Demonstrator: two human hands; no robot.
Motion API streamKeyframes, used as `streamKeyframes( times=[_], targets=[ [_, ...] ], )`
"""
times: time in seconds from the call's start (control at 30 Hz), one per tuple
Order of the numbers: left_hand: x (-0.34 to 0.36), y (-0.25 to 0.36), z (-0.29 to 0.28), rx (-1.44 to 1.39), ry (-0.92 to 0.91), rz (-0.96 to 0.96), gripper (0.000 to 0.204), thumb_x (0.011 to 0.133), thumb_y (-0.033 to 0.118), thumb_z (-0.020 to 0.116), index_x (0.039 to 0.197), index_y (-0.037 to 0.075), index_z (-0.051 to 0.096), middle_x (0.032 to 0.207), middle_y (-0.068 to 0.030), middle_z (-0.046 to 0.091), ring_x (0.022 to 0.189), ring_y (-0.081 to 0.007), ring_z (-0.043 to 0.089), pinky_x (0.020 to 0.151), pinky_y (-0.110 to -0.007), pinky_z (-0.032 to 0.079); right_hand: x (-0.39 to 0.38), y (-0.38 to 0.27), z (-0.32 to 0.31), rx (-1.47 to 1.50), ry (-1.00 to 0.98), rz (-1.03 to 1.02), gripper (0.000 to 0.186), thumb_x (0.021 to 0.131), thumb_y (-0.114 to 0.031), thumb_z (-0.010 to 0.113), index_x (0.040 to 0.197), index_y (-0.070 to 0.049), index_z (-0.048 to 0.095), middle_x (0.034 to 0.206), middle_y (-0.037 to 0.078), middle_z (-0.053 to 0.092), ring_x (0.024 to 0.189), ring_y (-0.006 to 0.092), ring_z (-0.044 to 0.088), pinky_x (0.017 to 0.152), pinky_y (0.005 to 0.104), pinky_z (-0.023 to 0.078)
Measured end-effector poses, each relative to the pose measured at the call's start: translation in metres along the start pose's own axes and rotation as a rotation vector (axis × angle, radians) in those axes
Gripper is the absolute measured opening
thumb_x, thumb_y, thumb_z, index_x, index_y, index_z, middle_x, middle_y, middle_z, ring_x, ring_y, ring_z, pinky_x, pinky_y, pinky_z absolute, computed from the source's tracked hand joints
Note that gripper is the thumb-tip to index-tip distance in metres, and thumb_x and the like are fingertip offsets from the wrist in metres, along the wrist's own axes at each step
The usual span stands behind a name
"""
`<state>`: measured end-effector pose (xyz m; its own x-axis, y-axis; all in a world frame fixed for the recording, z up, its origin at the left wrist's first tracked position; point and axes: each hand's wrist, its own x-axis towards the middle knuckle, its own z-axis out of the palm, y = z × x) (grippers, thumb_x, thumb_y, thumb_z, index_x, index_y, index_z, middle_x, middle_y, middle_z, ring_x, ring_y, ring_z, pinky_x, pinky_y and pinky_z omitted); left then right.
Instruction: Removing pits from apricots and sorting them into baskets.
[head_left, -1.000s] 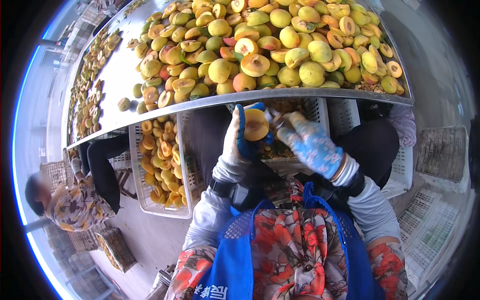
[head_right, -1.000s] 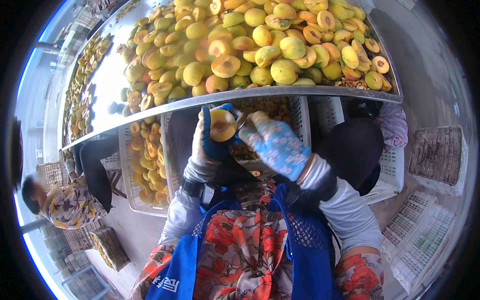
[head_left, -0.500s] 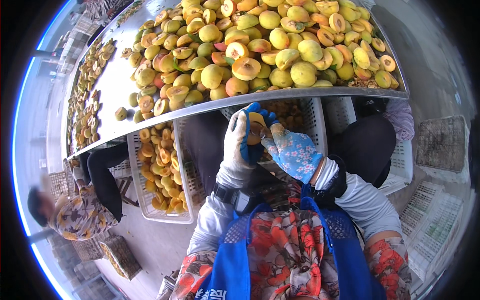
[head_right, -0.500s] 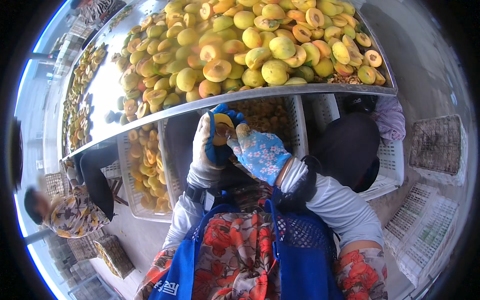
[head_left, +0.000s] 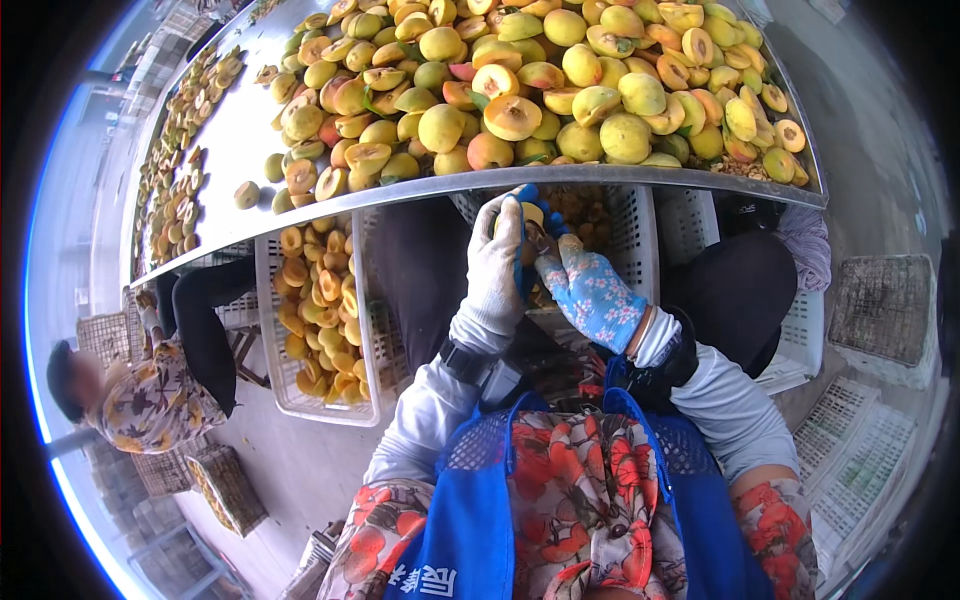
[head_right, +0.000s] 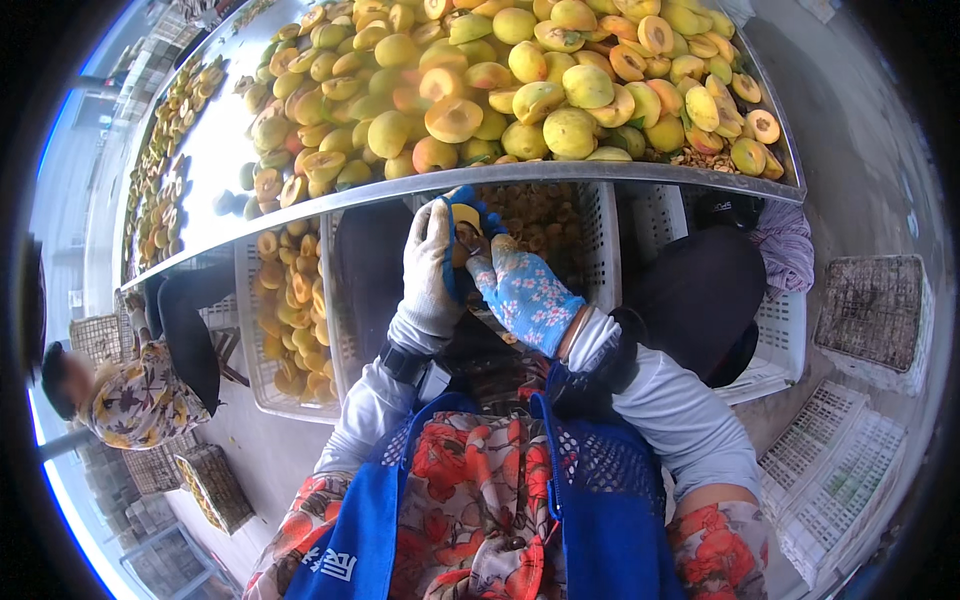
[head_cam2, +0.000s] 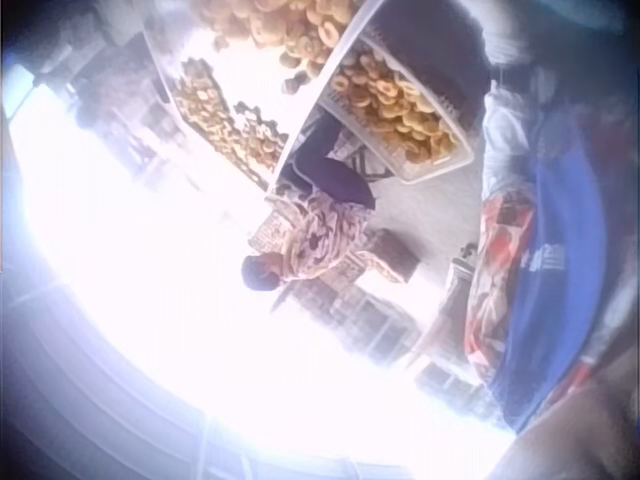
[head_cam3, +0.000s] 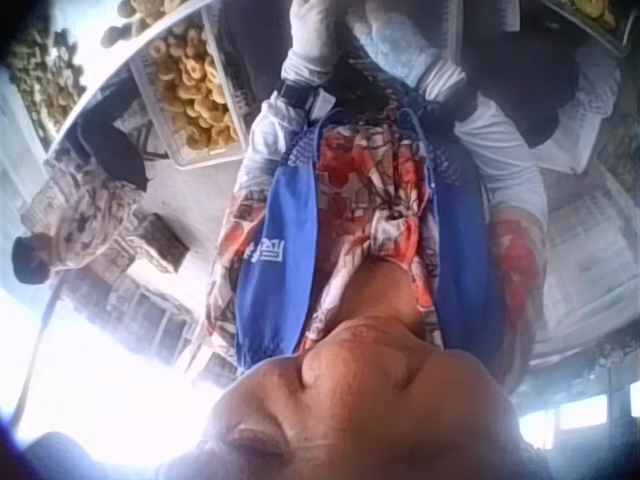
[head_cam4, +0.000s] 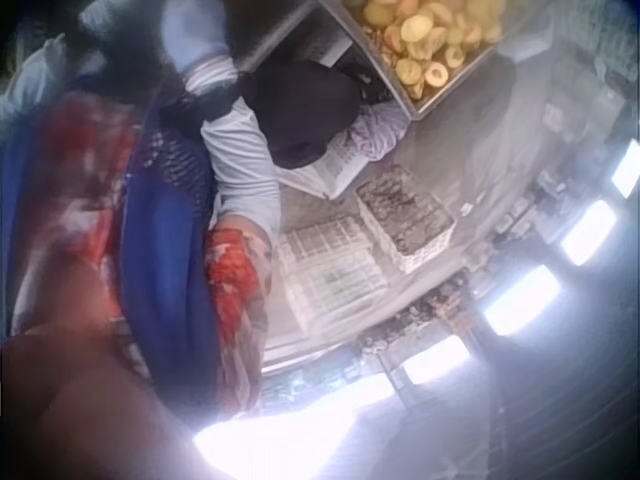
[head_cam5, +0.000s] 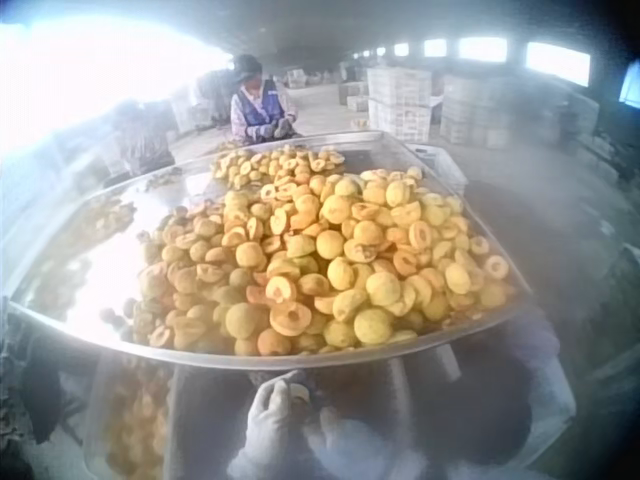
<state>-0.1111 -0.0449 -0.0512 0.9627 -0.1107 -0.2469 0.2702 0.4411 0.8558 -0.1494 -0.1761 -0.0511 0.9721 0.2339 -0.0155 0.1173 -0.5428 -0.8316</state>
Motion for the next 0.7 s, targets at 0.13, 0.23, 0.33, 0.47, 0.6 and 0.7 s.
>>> streamKeyframes(
  times=[0.13, 0.23, 0.33, 0.47, 0.6, 0.7],
  targets=[
    [0.001, 0.000, 0.005, 0.111, 0.115, 0.046, 0.035, 0.103, 0.031, 0.042, 0.120, 0.002, 0.052, 0.103, -0.0082, 0.060, 0.088, -0.0150, 0.061, 0.079, -0.029, 0.052, 0.005, 0.009, 0.006, -0.173, 0.101, -0.130, 0.035, 0.093, -0.027, 0.054, 0.106, 0.004, 0.048, 0.068, 0.024, 0.061, 0.065, 0.0420, 0.061, 0.056, 0.0497, 0.048],
    [0.003, 0.001, 0.003, -0.045, 0.042, 0.120, 0.031, 0.100, 0.029, 0.049, 0.121, 0.006, 0.052, 0.092, -0.0063, 0.060, 0.075, -0.0117, 0.058, 0.068, -0.028, 0.051, 0.007, 0.009, 0.004, -0.323, 0.078, -0.140, 0.035, 0.092, -0.028, 0.055, 0.107, 0.003, 0.048, 0.066, 0.022, 0.060, 0.062, 0.0407, 0.061, 0.055, 0.0493, 0.048],
    [0.003, 0.003, 0.007, -0.300, -0.062, 0.077, 0.043, 0.102, 0.036, 0.042, 0.127, 0.001, 0.045, 0.108, -0.0148, 0.056, 0.094, -0.0230, 0.061, 0.087, -0.038, 0.053, 0.006, 0.003, 0.006, -0.272, 0.191, -0.166, 0.036, 0.092, -0.030, 0.054, 0.108, 0.002, 0.046, 0.064, 0.021, 0.060, 0.061, 0.0400, 0.060, 0.054, 0.0494, 0.048],
    [-0.002, 0.006, 0.007, -0.288, -0.056, 0.049, 0.044, 0.102, 0.038, 0.042, 0.128, 0.002, 0.045, 0.111, -0.0167, 0.055, 0.100, -0.0259, 0.060, 0.089, -0.041, 0.053, 0.003, -0.006, 0.001, -0.201, 0.087, -0.064, 0.041, 0.089, -0.018, 0.058, 0.117, 0.007, 0.044, 0.069, 0.023, 0.058, 0.062, 0.0404, 0.057, 0.054, 0.0484, 0.044],
    [-0.003, 0.006, 0.013, -0.302, -0.043, 0.064, 0.040, 0.101, 0.034, 0.045, 0.127, 0.003, 0.045, 0.111, -0.0161, 0.055, 0.098, -0.0250, 0.061, 0.087, -0.040, 0.054, 0.001, -0.007, 0.002, -0.205, 0.131, -0.081, 0.040, 0.089, -0.019, 0.058, 0.116, 0.007, 0.044, 0.068, 0.024, 0.058, 0.063, 0.0409, 0.058, 0.055, 0.0486, 0.045],
    [-0.001, 0.004, 0.015, -0.315, -0.037, 0.078, 0.037, 0.101, 0.030, 0.048, 0.126, 0.003, 0.045, 0.111, -0.0157, 0.056, 0.095, -0.0234, 0.062, 0.084, -0.039, 0.055, 0.003, -0.007, 0.003, -0.224, 0.108, -0.035, 0.039, 0.090, -0.019, 0.057, 0.115, 0.008, 0.044, 0.069, 0.024, 0.058, 0.064, 0.0414, 0.058, 0.055, 0.0493, 0.045]
  ],
)
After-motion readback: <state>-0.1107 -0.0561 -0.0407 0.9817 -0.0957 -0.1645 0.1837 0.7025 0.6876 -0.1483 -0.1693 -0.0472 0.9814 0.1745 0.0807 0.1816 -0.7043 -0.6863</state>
